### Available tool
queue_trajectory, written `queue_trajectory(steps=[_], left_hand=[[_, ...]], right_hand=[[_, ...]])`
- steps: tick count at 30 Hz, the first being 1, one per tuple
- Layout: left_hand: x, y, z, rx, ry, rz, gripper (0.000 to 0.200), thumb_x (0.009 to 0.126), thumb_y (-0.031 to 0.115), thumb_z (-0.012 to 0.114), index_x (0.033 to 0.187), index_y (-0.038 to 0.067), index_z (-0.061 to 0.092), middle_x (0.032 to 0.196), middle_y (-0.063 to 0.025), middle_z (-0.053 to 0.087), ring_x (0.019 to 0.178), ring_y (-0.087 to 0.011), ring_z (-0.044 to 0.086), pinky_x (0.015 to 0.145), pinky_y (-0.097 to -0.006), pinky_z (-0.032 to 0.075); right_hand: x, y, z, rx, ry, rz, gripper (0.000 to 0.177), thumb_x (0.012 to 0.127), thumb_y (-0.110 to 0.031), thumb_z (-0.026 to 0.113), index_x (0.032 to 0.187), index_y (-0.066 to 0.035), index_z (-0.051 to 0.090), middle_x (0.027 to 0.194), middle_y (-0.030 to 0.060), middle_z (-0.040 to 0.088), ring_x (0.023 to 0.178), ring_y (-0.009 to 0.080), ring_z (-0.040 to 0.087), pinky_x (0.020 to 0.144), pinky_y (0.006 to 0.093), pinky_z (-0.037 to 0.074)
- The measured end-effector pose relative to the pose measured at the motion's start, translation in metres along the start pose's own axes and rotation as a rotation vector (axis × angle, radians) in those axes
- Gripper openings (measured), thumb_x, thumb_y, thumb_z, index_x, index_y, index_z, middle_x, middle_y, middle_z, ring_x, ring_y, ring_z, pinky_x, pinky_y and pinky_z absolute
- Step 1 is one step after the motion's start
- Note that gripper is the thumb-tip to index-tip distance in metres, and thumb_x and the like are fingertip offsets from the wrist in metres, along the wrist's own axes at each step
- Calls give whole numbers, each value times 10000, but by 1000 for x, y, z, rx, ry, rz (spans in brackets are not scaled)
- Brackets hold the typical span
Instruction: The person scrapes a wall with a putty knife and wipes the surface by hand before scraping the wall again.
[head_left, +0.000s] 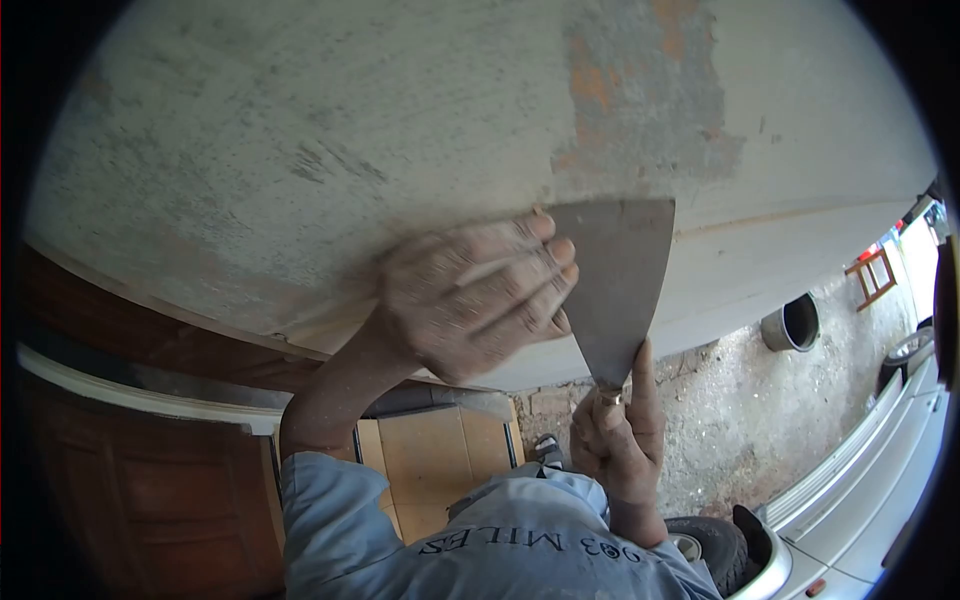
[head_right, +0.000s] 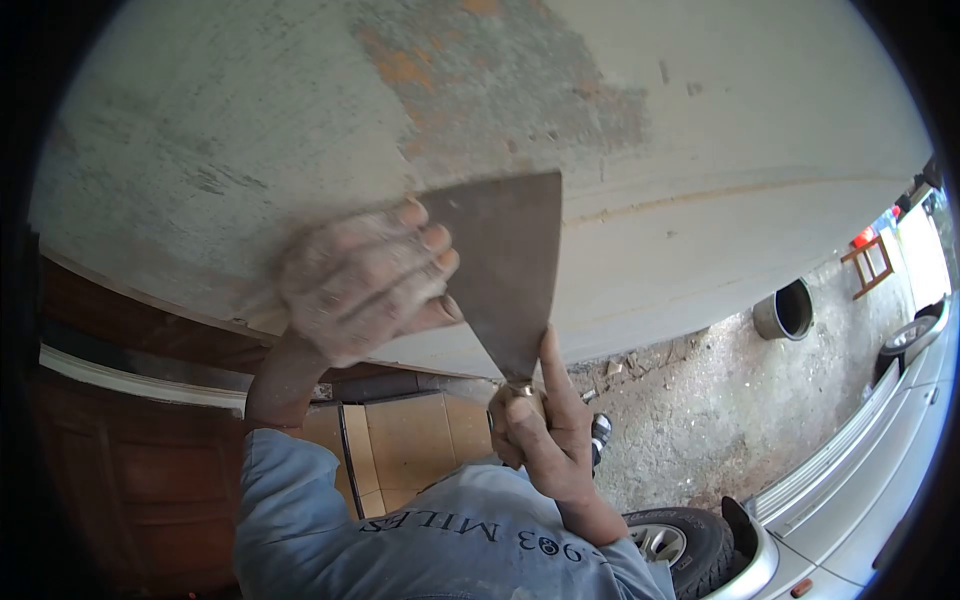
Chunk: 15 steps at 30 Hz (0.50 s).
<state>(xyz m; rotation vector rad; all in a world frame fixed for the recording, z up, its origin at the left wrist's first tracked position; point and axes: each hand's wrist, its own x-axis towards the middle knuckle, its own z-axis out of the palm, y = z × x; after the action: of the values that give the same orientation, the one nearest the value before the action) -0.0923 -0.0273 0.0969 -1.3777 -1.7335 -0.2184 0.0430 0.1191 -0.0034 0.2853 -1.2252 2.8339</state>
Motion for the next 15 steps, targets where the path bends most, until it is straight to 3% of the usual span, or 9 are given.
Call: queue_trajectory(steps=[5,8,15], left_hand=[[2,-2,-1,24,-15,28,188,713,256,670,812,97,680,875,-4,663,898,-163,633,736,-249,544],[-1,-3,3,24,29,38,192,716,256,667,819,94,681,870,-6,664,900,-167,633,733,-249,543],[-3,-2,4,-3,28,23,197,719,255,661,827,92,682,871,-13,666,893,-170,637,717,-244,539]], right_hand=[[5,-4,8,17,100,55,687,915,-141,447,1425,-67,-7,652,29,398,467,43,319,378,167,272],[2,-4,3,-59,-9,-39,629,941,-119,390,1434,-127,-2,668,36,404,468,50,314,409,174,292],[3,-5,10,15,79,3,676,916,-134,446,1432,-107,10,633,14,360,453,37,292,356,161,260]])
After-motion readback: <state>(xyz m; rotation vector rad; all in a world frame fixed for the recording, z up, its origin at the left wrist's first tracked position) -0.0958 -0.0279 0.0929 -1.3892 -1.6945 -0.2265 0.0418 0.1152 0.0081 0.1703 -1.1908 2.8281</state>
